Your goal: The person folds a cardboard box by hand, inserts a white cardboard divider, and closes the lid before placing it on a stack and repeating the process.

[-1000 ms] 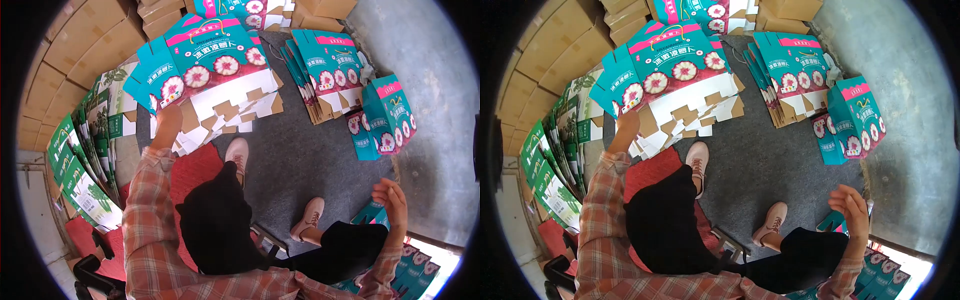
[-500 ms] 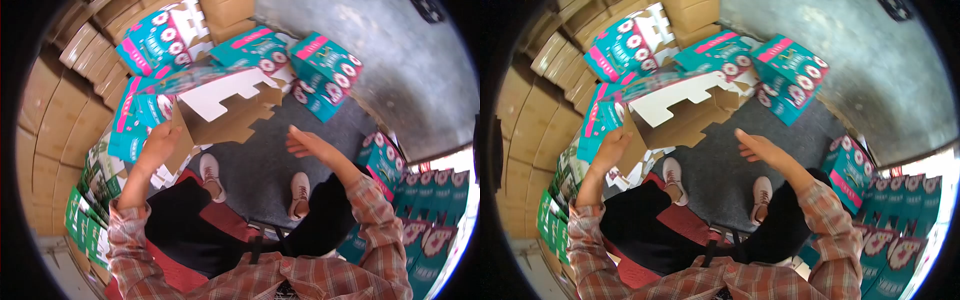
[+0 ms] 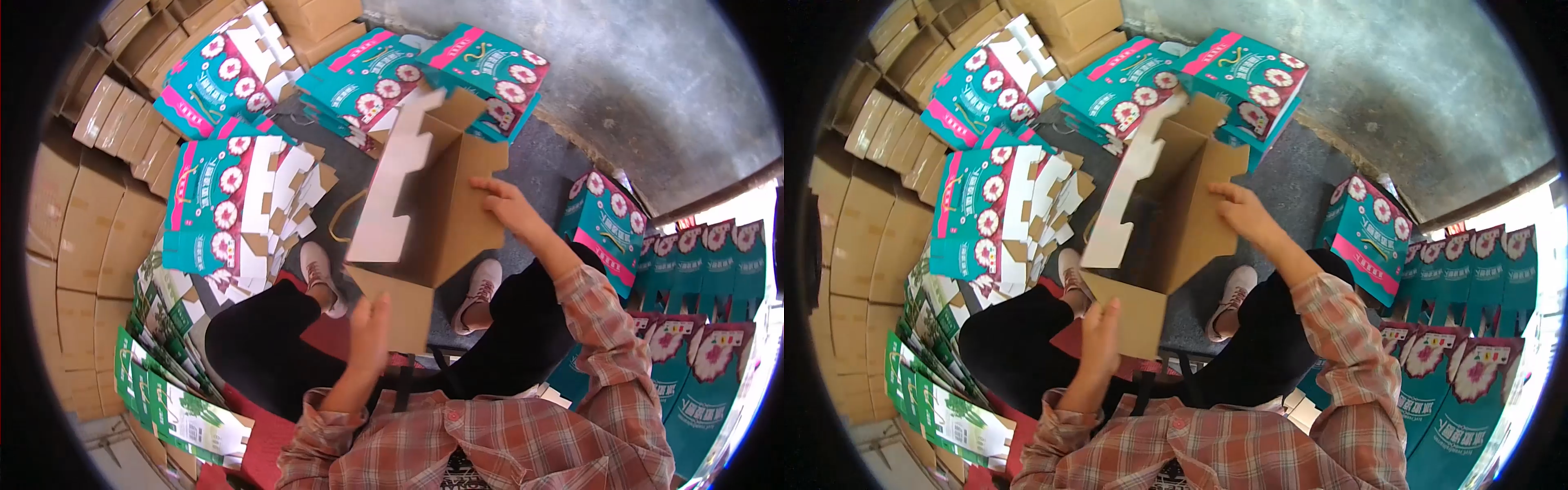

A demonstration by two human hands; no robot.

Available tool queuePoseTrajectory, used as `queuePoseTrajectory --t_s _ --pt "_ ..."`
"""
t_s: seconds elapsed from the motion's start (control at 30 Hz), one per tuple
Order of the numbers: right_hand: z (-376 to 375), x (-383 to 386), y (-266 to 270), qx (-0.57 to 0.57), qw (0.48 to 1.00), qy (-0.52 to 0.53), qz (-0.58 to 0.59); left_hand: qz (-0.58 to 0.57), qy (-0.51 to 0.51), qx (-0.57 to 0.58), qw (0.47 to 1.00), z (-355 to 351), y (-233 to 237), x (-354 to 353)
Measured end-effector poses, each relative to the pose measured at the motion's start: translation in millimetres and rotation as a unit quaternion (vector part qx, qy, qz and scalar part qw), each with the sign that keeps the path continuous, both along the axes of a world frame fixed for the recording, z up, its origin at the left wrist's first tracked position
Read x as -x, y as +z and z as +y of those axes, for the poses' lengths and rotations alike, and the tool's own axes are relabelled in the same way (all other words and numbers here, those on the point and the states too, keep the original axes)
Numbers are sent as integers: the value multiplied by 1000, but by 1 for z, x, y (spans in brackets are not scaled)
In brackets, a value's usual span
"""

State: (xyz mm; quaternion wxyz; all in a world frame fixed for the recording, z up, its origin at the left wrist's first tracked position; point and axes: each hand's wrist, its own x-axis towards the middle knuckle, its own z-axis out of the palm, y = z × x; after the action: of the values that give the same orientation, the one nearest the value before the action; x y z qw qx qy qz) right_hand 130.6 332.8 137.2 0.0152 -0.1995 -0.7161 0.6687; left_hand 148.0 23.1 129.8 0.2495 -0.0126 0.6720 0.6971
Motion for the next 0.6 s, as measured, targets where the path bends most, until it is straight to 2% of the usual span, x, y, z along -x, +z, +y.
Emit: queuePoseTrajectory --t_s 0.03,0.07,0.13,0.2,0.23,0.27,0.3,0.37,0.4,0.43,0.47,0.5,0.57,0.6 --pt "0 -2 7 6 1000 7 -3 -84 30 -48 995 3 -1 -11" --pt "2 -4 17 12 1000 21 16 -86 36 -43 995 5 0 -18" --pt "2 -4 26 24 999 34 34 -186 25 -146 971 6 4 -30" --pt "4 -2 31 5 998 56 28 -184 -2 -138 973 1 -14 -34" --pt "7 0 26 5 998 50 30 -183 -74 -92 976 -5 -25 -32" --pt "10 1 14 -65 994 79 22 -182 -148 -44 971 -11 -33 -28" --pt "12 1 5 -135 985 109 11 -182 -156 -43 970 -16 -35 -21" --pt "7 -3 0 -134 986 93 38 -78 -202 148 965 -22 -36 -6" --pt "5 -3 0 -132 985 84 67 -76 -202 147 965 -17 -30 -4" --pt "4 -5 0 -132 985 85 68 70 -135 255 955 -12 -18 -4" --pt "3 -7 0 -137 985 88 55 213 -63 356 908 -9 -11 -2" --pt "2 -8 2 -142 985 90 42 212 -61 355 908 -6 -9 6" --pt "-2 -10 7 -142 985 82 55 462 -23 373 804 -1 -7 26" --pt "-4 -10 9 -140 985 75 69 461 -21 372 806 1 -6 33"
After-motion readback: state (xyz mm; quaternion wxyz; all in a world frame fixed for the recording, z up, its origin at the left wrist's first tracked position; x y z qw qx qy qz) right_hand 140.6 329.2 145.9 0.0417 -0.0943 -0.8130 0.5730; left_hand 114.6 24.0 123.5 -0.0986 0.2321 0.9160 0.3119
